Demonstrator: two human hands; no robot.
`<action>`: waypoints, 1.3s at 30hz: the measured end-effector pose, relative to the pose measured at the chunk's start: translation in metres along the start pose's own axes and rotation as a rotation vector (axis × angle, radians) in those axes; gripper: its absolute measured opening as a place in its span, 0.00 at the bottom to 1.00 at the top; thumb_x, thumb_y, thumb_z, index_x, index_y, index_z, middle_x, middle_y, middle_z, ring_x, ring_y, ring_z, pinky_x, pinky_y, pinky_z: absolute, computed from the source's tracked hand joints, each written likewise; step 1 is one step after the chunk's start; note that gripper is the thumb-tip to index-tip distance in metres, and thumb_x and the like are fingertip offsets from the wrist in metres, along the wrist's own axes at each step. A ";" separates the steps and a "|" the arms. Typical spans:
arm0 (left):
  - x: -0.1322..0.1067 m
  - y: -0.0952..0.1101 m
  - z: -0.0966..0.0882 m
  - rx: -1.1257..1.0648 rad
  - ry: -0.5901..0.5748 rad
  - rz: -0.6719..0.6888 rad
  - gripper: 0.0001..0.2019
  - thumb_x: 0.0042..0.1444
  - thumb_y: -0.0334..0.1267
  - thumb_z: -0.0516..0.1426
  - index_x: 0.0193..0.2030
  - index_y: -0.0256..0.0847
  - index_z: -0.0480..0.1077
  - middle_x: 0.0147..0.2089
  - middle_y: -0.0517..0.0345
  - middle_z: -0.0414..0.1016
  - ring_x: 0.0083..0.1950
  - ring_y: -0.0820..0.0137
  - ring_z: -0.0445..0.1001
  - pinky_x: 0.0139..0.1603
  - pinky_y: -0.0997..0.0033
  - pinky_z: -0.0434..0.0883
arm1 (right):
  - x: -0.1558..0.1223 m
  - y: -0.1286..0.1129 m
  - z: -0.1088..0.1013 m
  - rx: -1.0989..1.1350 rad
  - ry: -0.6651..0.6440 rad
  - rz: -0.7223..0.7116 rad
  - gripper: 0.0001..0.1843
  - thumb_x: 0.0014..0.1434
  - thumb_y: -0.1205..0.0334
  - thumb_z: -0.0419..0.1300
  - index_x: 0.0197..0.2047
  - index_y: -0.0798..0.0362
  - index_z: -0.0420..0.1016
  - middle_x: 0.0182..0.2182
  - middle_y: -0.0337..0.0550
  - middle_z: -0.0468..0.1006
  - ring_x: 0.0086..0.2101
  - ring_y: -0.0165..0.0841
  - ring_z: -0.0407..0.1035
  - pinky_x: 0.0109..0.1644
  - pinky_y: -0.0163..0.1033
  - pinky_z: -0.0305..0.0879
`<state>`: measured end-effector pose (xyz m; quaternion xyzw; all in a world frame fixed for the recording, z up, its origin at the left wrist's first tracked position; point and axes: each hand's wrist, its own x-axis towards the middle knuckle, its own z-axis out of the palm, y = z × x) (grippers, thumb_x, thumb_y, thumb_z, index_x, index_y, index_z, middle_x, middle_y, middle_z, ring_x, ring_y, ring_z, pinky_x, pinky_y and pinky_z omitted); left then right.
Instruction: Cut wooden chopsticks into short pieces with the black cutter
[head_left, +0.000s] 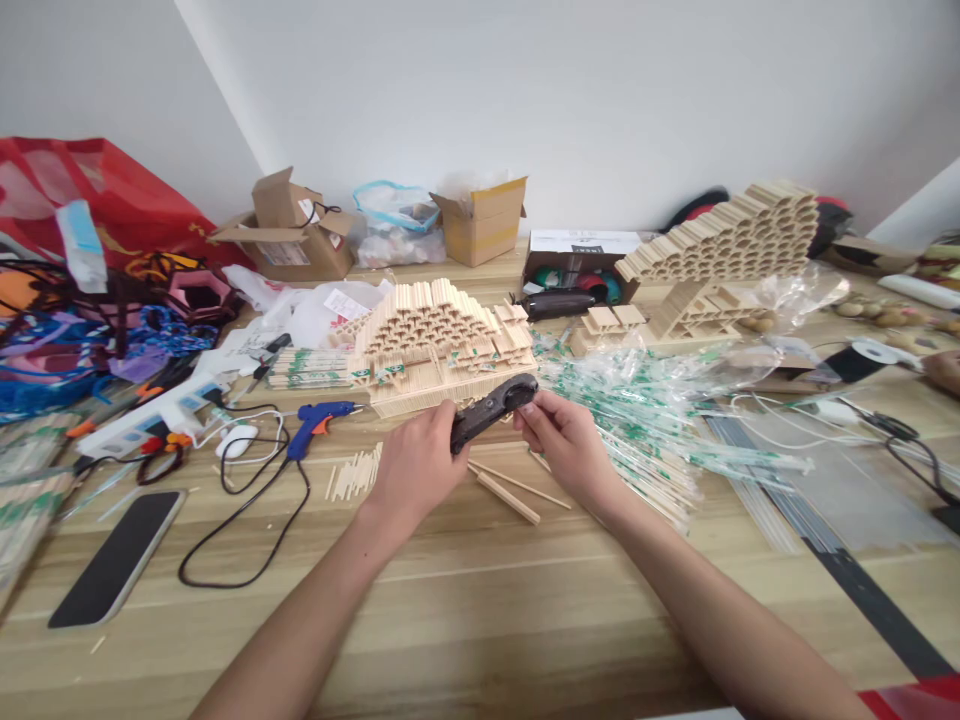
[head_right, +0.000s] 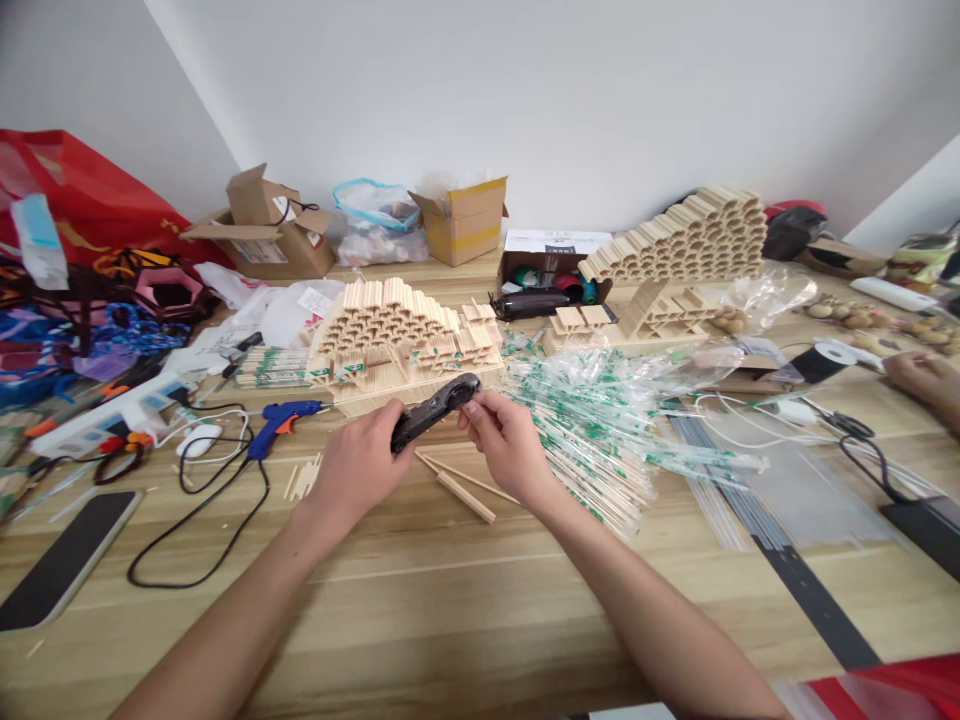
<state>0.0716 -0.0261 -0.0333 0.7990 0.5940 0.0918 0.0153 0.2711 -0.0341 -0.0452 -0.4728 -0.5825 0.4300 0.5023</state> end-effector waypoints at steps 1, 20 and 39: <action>0.000 0.000 0.000 -0.002 0.014 0.010 0.08 0.61 0.36 0.57 0.47 0.41 0.69 0.42 0.49 0.81 0.43 0.55 0.81 0.39 0.62 0.71 | 0.000 0.000 0.000 -0.005 0.002 -0.006 0.19 0.68 0.48 0.56 0.32 0.52 0.71 0.20 0.34 0.61 0.22 0.28 0.54 0.27 0.35 0.52; -0.001 0.001 -0.001 0.022 0.023 0.024 0.08 0.61 0.35 0.57 0.48 0.42 0.69 0.44 0.49 0.81 0.44 0.54 0.80 0.41 0.60 0.72 | -0.001 0.001 0.000 -0.056 0.051 -0.019 0.16 0.66 0.48 0.59 0.33 0.52 0.73 0.21 0.36 0.68 0.23 0.30 0.60 0.28 0.36 0.59; -0.001 0.002 0.000 0.014 -0.014 0.002 0.07 0.61 0.35 0.57 0.46 0.42 0.69 0.42 0.49 0.81 0.43 0.54 0.81 0.38 0.62 0.71 | -0.001 0.004 0.000 -0.084 0.061 -0.025 0.15 0.66 0.51 0.58 0.33 0.52 0.72 0.21 0.36 0.67 0.23 0.30 0.59 0.28 0.36 0.57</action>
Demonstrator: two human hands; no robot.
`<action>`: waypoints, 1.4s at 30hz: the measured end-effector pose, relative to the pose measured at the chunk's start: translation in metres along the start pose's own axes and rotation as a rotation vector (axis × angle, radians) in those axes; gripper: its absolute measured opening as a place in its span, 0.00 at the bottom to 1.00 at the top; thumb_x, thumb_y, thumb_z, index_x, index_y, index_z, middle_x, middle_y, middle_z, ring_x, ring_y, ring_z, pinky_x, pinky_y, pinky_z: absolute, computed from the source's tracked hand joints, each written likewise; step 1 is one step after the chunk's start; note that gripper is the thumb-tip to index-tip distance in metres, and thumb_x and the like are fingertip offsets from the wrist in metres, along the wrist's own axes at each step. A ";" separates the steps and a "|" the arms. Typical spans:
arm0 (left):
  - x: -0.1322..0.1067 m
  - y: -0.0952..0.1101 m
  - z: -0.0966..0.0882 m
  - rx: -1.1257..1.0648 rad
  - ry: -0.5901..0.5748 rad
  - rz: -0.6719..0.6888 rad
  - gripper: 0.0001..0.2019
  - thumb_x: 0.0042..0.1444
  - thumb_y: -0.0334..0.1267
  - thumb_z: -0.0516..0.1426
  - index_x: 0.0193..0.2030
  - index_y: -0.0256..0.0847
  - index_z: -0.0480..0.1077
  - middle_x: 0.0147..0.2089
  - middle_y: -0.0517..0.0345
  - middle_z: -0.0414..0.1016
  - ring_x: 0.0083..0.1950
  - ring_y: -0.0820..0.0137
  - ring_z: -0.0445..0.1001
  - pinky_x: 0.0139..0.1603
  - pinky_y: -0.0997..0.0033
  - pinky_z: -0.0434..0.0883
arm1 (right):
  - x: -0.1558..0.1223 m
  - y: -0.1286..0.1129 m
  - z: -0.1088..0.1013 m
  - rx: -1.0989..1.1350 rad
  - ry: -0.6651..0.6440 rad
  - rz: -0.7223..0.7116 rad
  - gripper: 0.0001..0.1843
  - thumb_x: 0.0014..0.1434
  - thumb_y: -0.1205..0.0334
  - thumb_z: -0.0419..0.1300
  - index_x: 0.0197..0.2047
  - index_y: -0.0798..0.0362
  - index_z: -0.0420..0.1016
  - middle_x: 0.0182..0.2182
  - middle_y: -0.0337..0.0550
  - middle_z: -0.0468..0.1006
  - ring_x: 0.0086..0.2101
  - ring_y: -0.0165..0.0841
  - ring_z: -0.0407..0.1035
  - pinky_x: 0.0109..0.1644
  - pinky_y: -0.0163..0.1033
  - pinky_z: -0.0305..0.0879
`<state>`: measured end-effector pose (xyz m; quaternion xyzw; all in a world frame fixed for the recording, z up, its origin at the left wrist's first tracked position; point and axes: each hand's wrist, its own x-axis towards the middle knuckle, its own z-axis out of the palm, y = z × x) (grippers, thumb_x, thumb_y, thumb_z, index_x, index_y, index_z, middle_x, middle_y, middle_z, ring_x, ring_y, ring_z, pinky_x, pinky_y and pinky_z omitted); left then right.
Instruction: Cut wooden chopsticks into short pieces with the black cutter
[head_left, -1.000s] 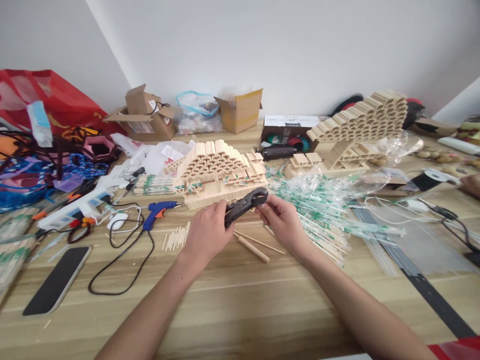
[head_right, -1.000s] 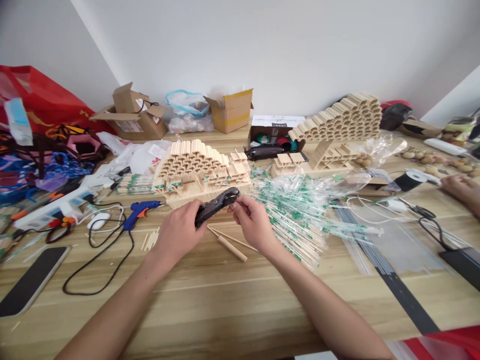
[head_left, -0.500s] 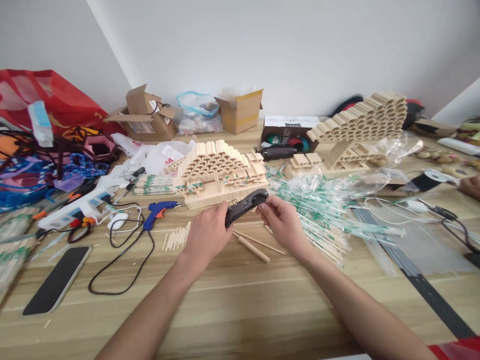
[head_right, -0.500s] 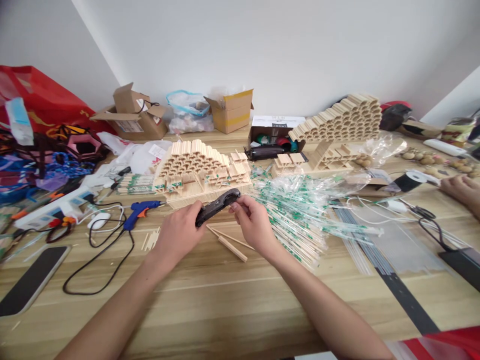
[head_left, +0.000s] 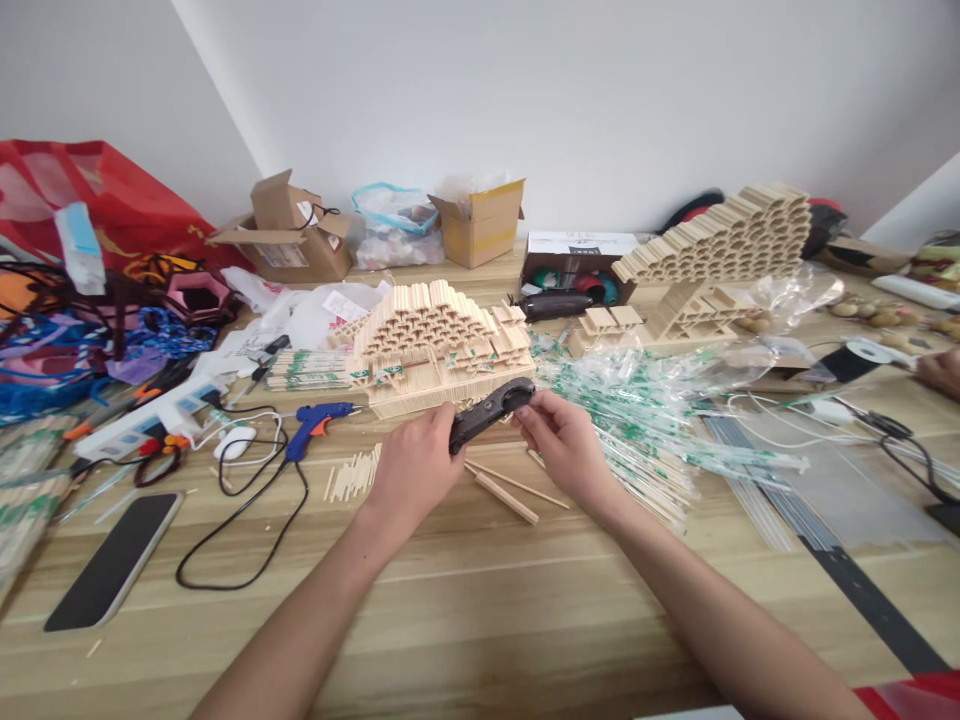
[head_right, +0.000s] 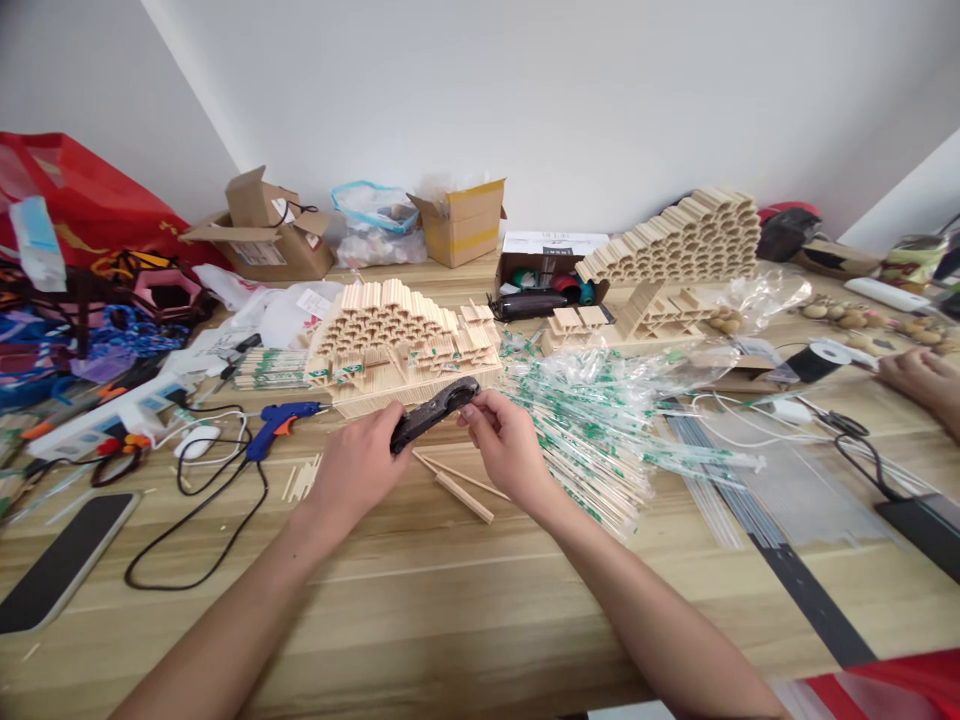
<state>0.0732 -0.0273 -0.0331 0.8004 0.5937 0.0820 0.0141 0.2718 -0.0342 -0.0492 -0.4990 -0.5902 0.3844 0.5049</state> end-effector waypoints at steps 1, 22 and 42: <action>0.000 0.000 0.000 0.009 -0.013 -0.007 0.07 0.62 0.35 0.57 0.46 0.42 0.69 0.41 0.50 0.81 0.43 0.54 0.82 0.38 0.62 0.70 | 0.000 0.000 0.000 0.001 0.001 0.004 0.15 0.66 0.51 0.58 0.33 0.52 0.72 0.21 0.36 0.67 0.23 0.30 0.59 0.28 0.36 0.57; 0.000 0.001 0.002 0.028 -0.005 -0.002 0.07 0.61 0.36 0.56 0.46 0.42 0.70 0.40 0.50 0.81 0.41 0.52 0.81 0.36 0.62 0.68 | 0.002 0.001 0.002 0.036 0.014 0.017 0.13 0.63 0.51 0.61 0.33 0.52 0.71 0.21 0.35 0.69 0.22 0.28 0.62 0.27 0.35 0.59; 0.013 -0.031 -0.011 -1.011 -0.251 -0.032 0.19 0.59 0.56 0.60 0.34 0.40 0.71 0.28 0.59 0.75 0.28 0.70 0.70 0.30 0.71 0.65 | 0.007 0.003 -0.001 0.388 0.072 0.057 0.19 0.61 0.46 0.68 0.41 0.48 0.65 0.38 0.44 0.86 0.35 0.35 0.81 0.44 0.43 0.76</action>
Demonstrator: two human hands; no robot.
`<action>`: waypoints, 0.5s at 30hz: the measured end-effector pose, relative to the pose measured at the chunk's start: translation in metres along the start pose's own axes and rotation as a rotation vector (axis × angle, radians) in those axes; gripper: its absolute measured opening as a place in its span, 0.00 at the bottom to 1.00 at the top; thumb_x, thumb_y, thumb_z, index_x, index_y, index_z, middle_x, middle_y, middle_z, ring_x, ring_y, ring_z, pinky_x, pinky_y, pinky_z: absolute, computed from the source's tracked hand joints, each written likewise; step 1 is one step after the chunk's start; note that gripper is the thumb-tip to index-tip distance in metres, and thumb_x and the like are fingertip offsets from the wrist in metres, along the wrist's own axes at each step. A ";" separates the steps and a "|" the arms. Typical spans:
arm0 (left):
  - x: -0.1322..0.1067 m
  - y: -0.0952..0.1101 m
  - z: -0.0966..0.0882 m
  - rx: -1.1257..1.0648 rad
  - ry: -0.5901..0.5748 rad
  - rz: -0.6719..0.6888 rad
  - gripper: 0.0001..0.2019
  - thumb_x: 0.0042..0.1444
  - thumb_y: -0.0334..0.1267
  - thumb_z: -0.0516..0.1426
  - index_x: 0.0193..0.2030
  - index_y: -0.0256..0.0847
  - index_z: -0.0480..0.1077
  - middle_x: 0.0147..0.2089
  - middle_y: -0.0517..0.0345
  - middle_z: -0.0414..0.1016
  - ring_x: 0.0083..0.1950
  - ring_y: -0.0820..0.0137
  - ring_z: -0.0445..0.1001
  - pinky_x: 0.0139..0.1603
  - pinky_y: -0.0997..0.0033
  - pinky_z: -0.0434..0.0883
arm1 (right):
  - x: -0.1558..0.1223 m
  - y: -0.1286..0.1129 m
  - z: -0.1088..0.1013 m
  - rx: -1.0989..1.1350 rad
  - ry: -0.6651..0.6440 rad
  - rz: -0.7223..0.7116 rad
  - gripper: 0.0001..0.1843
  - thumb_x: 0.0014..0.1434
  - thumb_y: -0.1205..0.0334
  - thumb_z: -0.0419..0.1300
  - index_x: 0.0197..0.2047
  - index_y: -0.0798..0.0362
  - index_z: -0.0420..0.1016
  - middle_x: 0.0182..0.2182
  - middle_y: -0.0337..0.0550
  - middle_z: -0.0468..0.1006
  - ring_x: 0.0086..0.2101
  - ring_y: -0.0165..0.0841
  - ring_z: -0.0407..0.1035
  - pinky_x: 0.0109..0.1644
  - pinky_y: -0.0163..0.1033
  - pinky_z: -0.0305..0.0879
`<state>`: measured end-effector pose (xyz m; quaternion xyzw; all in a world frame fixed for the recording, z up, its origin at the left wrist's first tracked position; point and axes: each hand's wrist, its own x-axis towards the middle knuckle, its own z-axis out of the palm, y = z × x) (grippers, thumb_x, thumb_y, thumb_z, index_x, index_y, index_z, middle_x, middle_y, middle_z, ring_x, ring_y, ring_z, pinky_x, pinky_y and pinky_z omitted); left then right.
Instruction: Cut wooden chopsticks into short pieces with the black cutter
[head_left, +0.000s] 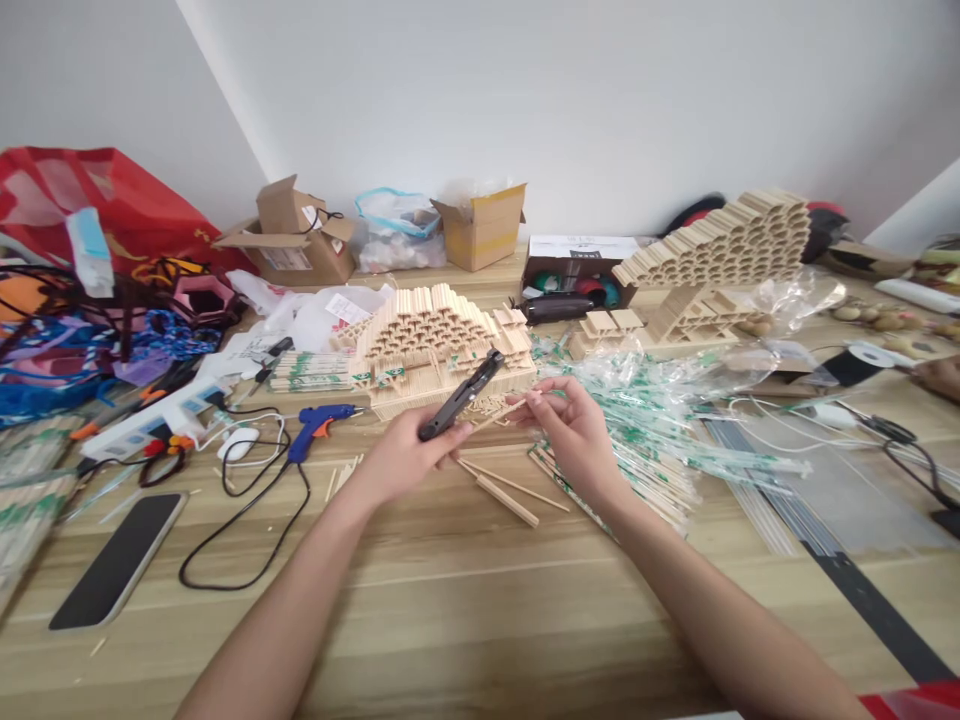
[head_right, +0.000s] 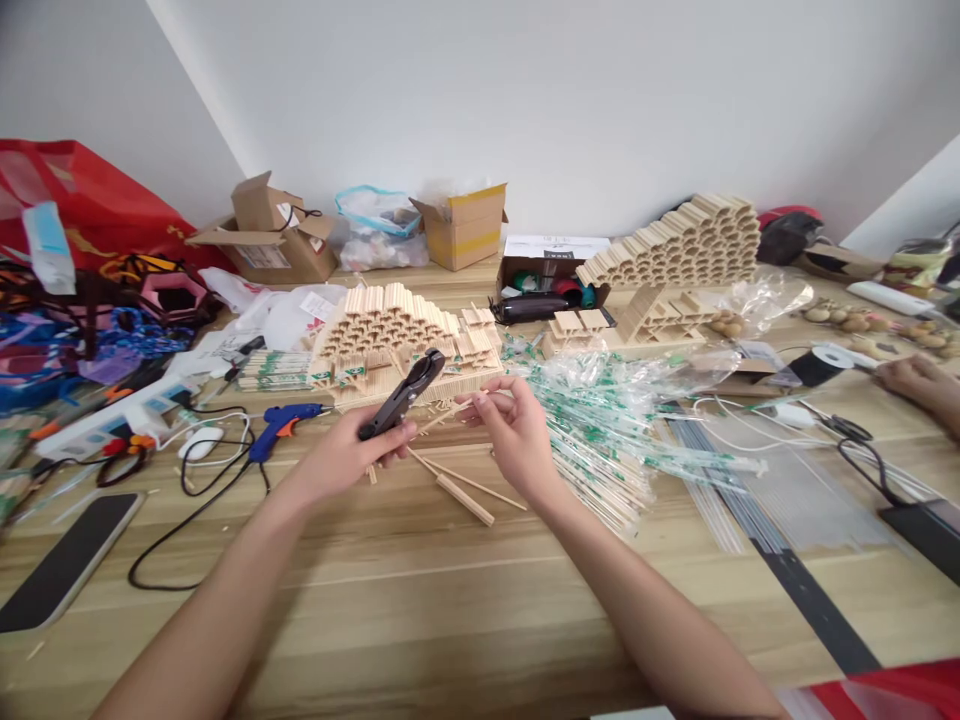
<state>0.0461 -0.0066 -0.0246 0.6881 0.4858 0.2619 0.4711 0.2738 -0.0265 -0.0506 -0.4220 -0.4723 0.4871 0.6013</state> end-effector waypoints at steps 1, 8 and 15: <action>0.000 -0.001 -0.004 0.018 0.040 0.012 0.18 0.58 0.54 0.62 0.33 0.40 0.71 0.27 0.60 0.73 0.28 0.71 0.69 0.29 0.72 0.65 | 0.001 0.000 -0.001 -0.004 0.023 0.006 0.20 0.61 0.45 0.68 0.41 0.48 0.65 0.37 0.44 0.86 0.35 0.36 0.81 0.43 0.43 0.76; 0.004 -0.011 -0.021 -0.273 0.364 0.156 0.13 0.55 0.46 0.66 0.39 0.40 0.75 0.33 0.58 0.76 0.32 0.71 0.72 0.35 0.70 0.70 | 0.009 0.014 -0.009 -0.236 0.047 0.053 0.21 0.58 0.41 0.68 0.36 0.51 0.71 0.32 0.46 0.83 0.30 0.34 0.77 0.34 0.38 0.71; 0.005 -0.011 -0.026 -0.249 0.632 0.236 0.13 0.56 0.47 0.66 0.37 0.39 0.74 0.31 0.59 0.76 0.29 0.73 0.72 0.34 0.71 0.71 | 0.009 0.025 -0.010 -0.832 -0.191 0.068 0.20 0.69 0.55 0.56 0.26 0.52 0.72 0.25 0.45 0.81 0.26 0.35 0.73 0.35 0.40 0.64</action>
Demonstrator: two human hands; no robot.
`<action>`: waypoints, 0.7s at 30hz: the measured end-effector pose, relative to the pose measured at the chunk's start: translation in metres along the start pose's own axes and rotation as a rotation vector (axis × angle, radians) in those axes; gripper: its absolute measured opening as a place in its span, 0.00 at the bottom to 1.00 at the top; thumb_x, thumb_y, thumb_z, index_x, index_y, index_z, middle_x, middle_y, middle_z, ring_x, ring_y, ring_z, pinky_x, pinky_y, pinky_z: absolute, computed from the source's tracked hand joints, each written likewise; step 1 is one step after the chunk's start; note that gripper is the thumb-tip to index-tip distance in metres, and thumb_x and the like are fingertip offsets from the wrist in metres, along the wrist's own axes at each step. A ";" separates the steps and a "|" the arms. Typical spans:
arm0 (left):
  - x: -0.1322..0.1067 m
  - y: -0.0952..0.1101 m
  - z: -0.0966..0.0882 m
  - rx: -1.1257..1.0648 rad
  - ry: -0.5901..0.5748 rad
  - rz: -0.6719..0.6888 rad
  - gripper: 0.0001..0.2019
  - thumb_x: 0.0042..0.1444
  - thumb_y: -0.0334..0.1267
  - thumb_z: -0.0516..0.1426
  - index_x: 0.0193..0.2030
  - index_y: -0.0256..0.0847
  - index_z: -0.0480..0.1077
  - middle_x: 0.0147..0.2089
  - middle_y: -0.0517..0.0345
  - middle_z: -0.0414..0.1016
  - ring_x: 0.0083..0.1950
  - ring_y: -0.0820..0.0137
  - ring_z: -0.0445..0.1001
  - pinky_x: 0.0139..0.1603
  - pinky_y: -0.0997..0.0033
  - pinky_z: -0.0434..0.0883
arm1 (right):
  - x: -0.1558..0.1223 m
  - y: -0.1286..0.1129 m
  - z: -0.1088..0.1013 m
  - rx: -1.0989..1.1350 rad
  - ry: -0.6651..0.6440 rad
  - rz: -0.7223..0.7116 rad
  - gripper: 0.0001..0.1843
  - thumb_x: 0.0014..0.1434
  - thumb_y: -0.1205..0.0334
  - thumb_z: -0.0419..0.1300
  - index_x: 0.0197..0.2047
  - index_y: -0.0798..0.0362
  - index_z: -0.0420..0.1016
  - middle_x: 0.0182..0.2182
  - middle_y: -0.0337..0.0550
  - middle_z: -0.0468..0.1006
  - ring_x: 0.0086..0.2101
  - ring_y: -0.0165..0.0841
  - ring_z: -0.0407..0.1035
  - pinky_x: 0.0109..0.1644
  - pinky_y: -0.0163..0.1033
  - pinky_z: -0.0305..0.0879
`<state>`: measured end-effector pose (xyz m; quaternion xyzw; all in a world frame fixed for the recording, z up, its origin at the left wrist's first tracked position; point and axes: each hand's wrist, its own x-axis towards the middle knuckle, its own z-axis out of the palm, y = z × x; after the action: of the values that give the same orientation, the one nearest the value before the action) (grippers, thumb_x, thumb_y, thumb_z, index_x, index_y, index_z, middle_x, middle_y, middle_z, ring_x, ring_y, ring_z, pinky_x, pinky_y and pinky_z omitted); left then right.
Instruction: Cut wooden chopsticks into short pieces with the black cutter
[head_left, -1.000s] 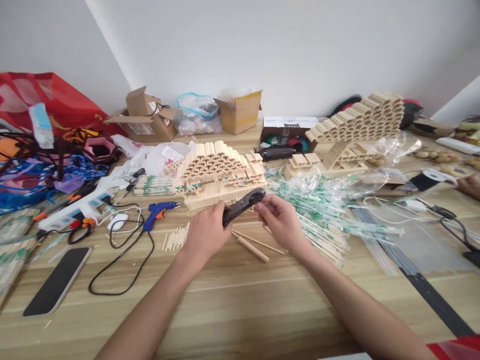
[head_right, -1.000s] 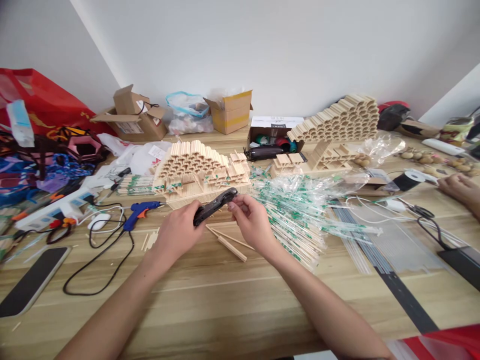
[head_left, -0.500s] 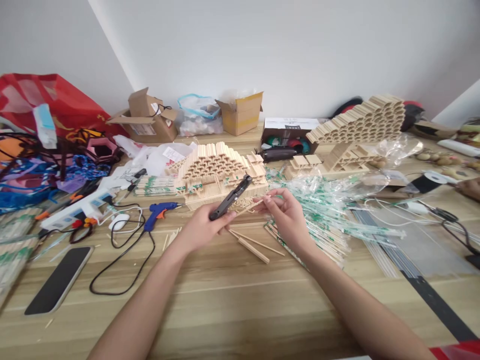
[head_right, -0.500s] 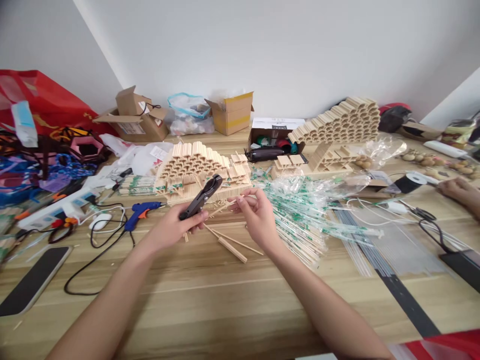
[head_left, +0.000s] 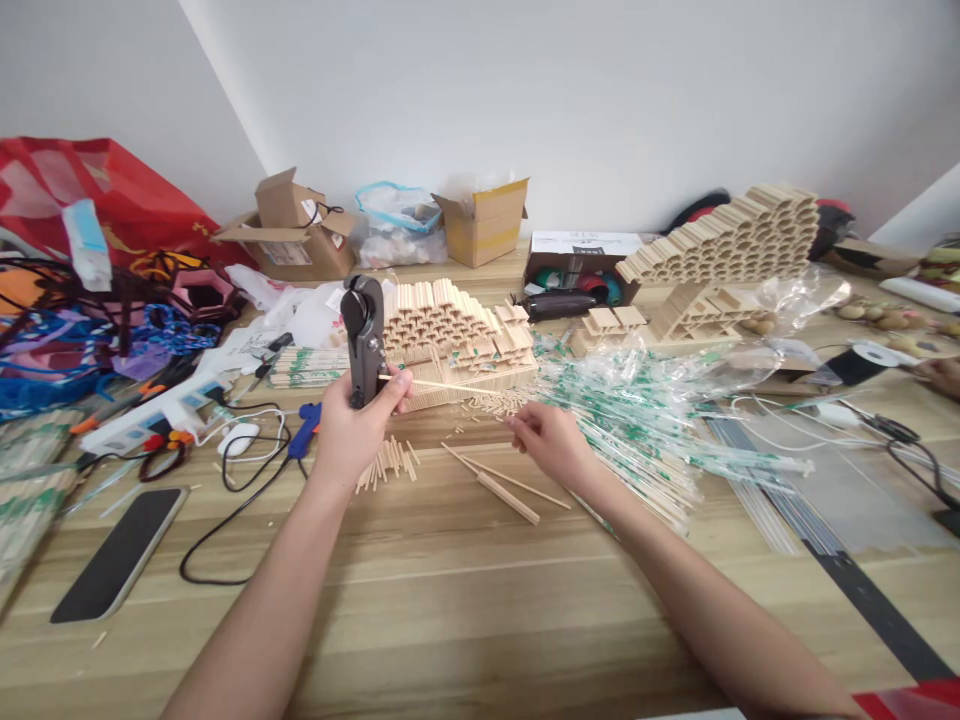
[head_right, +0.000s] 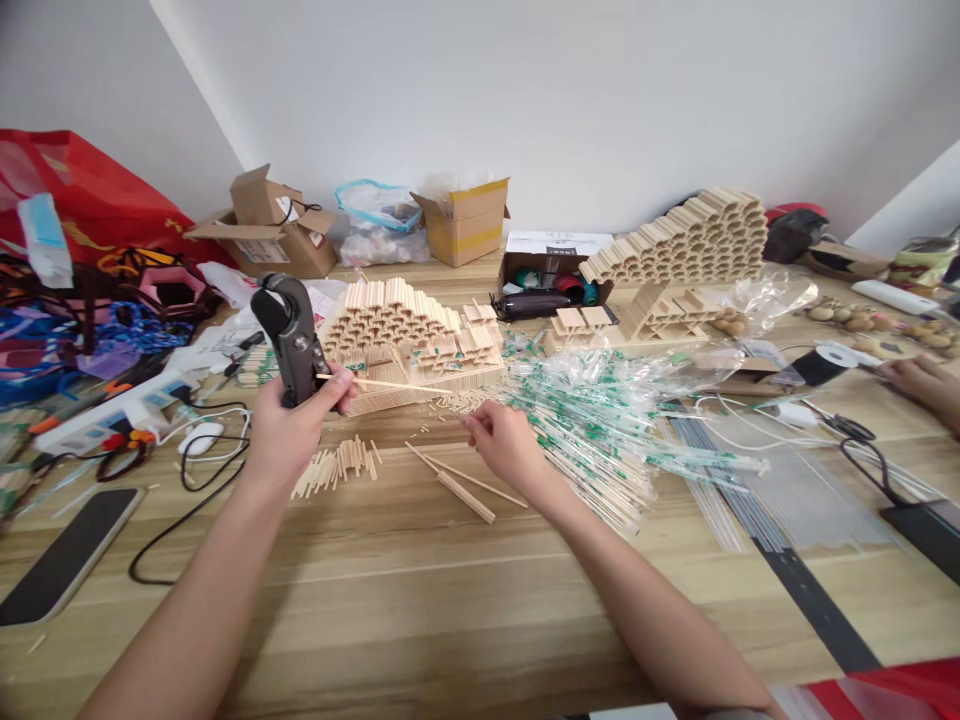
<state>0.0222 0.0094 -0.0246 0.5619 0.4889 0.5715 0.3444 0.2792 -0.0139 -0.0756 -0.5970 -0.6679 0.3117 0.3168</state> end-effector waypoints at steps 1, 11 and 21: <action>0.001 -0.001 -0.002 0.048 0.025 0.016 0.13 0.56 0.47 0.66 0.37 0.39 0.74 0.30 0.59 0.76 0.29 0.73 0.72 0.33 0.71 0.71 | -0.003 -0.002 0.002 -0.102 -0.069 -0.018 0.22 0.71 0.56 0.54 0.25 0.52 0.72 0.25 0.46 0.81 0.27 0.35 0.73 0.35 0.40 0.63; 0.002 -0.004 -0.007 0.172 -0.096 -0.008 0.14 0.54 0.48 0.67 0.32 0.39 0.72 0.24 0.62 0.71 0.23 0.75 0.67 0.26 0.73 0.66 | -0.023 -0.007 0.037 -0.501 -0.396 -0.086 0.10 0.64 0.70 0.61 0.49 0.59 0.76 0.42 0.57 0.84 0.42 0.45 0.78 0.42 0.40 0.63; 0.006 -0.004 -0.007 0.046 -0.055 -0.069 0.14 0.53 0.46 0.67 0.30 0.40 0.71 0.23 0.62 0.69 0.23 0.76 0.65 0.24 0.73 0.64 | -0.015 -0.017 0.011 -0.200 -0.217 -0.109 0.03 0.62 0.69 0.64 0.39 0.54 0.78 0.37 0.45 0.82 0.35 0.36 0.75 0.39 0.37 0.63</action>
<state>0.0137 0.0147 -0.0254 0.5681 0.5112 0.5324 0.3641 0.2617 -0.0303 -0.0698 -0.5512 -0.7573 0.2887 0.1983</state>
